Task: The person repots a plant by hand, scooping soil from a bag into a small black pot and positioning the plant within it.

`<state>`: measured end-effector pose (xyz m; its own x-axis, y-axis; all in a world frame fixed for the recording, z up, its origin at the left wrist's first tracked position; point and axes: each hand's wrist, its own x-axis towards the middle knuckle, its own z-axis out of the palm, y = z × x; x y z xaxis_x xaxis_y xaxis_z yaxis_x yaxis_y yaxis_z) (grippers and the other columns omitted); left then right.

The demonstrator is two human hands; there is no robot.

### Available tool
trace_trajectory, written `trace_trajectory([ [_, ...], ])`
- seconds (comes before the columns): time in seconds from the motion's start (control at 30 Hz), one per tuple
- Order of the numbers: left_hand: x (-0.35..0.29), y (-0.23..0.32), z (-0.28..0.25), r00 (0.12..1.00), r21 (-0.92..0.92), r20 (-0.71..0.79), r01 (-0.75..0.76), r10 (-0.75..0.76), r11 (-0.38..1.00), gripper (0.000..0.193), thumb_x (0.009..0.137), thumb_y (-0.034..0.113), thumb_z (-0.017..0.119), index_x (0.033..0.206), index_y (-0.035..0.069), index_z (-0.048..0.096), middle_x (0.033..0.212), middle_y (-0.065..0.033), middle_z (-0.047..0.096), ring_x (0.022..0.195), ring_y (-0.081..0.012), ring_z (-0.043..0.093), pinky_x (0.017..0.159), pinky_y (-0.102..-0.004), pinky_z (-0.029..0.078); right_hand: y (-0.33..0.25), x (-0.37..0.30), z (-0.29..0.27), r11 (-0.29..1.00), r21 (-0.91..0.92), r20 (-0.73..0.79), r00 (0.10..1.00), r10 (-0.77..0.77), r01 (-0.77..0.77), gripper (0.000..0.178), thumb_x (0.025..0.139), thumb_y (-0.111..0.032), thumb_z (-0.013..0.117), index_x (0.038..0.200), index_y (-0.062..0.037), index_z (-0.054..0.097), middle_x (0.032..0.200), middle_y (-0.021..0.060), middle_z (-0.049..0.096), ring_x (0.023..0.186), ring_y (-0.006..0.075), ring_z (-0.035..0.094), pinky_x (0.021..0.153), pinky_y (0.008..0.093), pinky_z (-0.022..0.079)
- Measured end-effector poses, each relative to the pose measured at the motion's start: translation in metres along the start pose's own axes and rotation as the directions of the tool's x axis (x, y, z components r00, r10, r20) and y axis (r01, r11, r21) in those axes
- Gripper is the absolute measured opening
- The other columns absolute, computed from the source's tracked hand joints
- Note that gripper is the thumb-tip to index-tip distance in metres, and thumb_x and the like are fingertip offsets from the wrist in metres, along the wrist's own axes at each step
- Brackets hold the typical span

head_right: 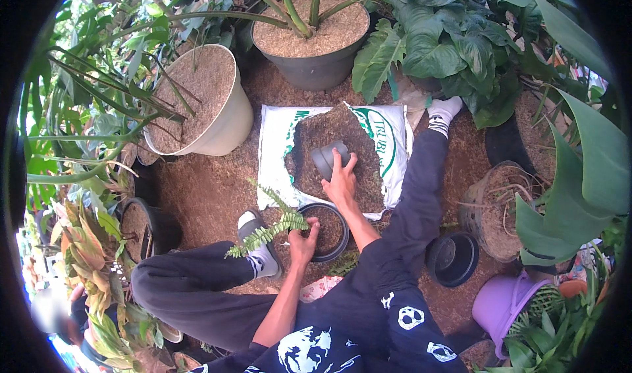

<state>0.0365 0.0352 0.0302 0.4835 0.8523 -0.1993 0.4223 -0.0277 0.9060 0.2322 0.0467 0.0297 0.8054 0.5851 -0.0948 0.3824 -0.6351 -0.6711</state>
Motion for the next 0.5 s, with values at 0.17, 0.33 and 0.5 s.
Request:
trace_trajectory([
  [0.17, -0.004, 0.020, -0.002, 1.000, -0.093, -0.010, 0.020, -0.021, 0.996, 0.019, 0.090, 0.014, 0.070, 0.104, 0.001, 0.071, 0.087, -0.0089, 0.072, 0.081, -0.0146, 0.065, 0.078, -0.0314, 0.051, 0.032, -0.001, 0.005, 0.999, 0.042, -0.087, 0.996, 0.012, -0.009, 0.093, 0.068, -0.014, 0.083, 0.145, -0.0177, 0.033, 0.140, 0.0283, 0.029, 0.101, 0.0484, 0.062, 0.082, 0.0505, 0.056],
  [0.33, -0.001, 0.009, -0.004, 0.998, -0.136, -0.030, 0.048, -0.053, 0.990, 0.021, 0.091, 0.013, 0.070, 0.108, 0.002, 0.071, 0.077, -0.0013, 0.066, 0.067, -0.0060, 0.055, 0.064, -0.0250, 0.048, 0.047, 0.002, 0.015, 0.704, 0.605, 0.230, 0.928, 0.294, -0.373, 0.095, 0.072, -0.016, 0.085, 0.147, -0.0155, 0.026, 0.128, 0.0213, 0.046, 0.093, 0.0290, 0.064, 0.074, 0.0387, 0.061],
  [0.5, -0.002, -0.003, -0.002, 0.997, -0.210, 0.015, 0.079, -0.078, 0.974, 0.024, 0.089, 0.012, 0.071, 0.112, 0.003, 0.071, 0.078, -0.0019, 0.067, 0.068, -0.0066, 0.058, 0.066, -0.0258, 0.050, 0.036, -0.002, 0.001, 0.260, 0.801, 0.446, 0.827, 0.342, -0.540, 0.082, 0.081, -0.016, 0.079, 0.145, -0.0135, 0.028, 0.121, 0.0148, 0.055, 0.085, 0.0244, 0.064, 0.074, 0.0367, 0.062],
])
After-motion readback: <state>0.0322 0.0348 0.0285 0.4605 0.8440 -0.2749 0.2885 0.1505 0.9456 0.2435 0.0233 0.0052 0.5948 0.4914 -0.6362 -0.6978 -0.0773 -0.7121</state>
